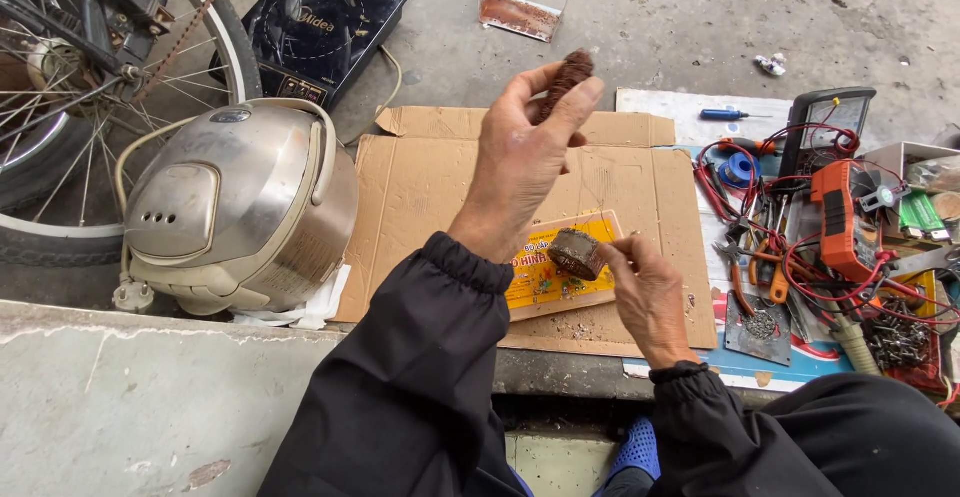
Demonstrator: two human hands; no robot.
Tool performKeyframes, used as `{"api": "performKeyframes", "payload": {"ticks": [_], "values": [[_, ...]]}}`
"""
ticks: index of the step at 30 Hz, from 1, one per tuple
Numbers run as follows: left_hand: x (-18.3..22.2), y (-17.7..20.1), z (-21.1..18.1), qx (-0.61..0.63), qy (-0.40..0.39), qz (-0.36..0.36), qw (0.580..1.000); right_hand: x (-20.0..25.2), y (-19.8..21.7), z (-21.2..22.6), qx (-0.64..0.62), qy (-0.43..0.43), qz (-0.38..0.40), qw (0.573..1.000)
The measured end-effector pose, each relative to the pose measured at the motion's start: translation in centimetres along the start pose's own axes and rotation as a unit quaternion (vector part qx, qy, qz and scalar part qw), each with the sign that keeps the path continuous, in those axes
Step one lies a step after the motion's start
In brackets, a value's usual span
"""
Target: Unwinding copper wire from an electronic coil by hand for disassembly or repair
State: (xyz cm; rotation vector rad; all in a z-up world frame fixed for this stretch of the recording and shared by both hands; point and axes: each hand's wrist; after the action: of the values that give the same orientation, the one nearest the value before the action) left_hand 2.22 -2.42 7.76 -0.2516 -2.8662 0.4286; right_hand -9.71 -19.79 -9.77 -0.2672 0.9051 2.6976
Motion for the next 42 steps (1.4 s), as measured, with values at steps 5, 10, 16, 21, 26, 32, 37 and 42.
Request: {"api": "performKeyframes", "payload": {"ticks": [5, 10, 16, 21, 26, 32, 37, 42], "values": [[0.7, 1.5, -0.8, 0.000, -0.014, -0.012, 1.000, -0.2, 2.3, 0.2, -0.064, -0.017, -0.039, 0.997], [-0.2, 1.9, 0.1, 0.000, -0.031, -0.007, 0.999, -0.6, 3.4, 1.0, -0.110, -0.028, -0.056, 0.992], [0.6, 1.5, -1.0, 0.017, -0.028, -0.016, 0.999, -1.5, 3.1, -0.5, -0.164, 0.020, -0.112, 0.980], [1.3, 1.1, -2.6, -0.016, 0.008, 0.031, 0.999, -2.0, 3.1, 1.4, -0.122, 0.076, -0.081, 0.986], [1.2, 0.0, -1.9, -0.027, -0.016, 0.064, 0.997, -3.0, 3.5, 3.7, -0.059, 0.090, -0.035, 0.994], [3.0, -0.8, -2.6, -0.056, -0.033, 0.096, 0.993, -3.8, 4.4, 6.1, -0.032, 0.153, 0.006, 0.988], [4.5, 0.2, -3.6, -0.098, -0.015, 0.094, 0.991, -4.0, 3.7, 5.9, -0.023, 0.175, 0.051, 0.983], [3.5, 3.5, -2.4, -0.042, -0.006, 0.016, 0.999, -4.2, 1.9, 6.2, -0.083, 0.089, 0.095, 0.988]]}}
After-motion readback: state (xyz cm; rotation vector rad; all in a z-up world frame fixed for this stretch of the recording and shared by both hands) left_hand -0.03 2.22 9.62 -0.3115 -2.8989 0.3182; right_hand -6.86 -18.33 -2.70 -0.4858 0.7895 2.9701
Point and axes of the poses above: each hand's wrist, its own x-axis away from the middle knuckle, its own y-axis out of the back of the hand, z = x × y, and after that the axes turned 14 degrees about y, right-handed
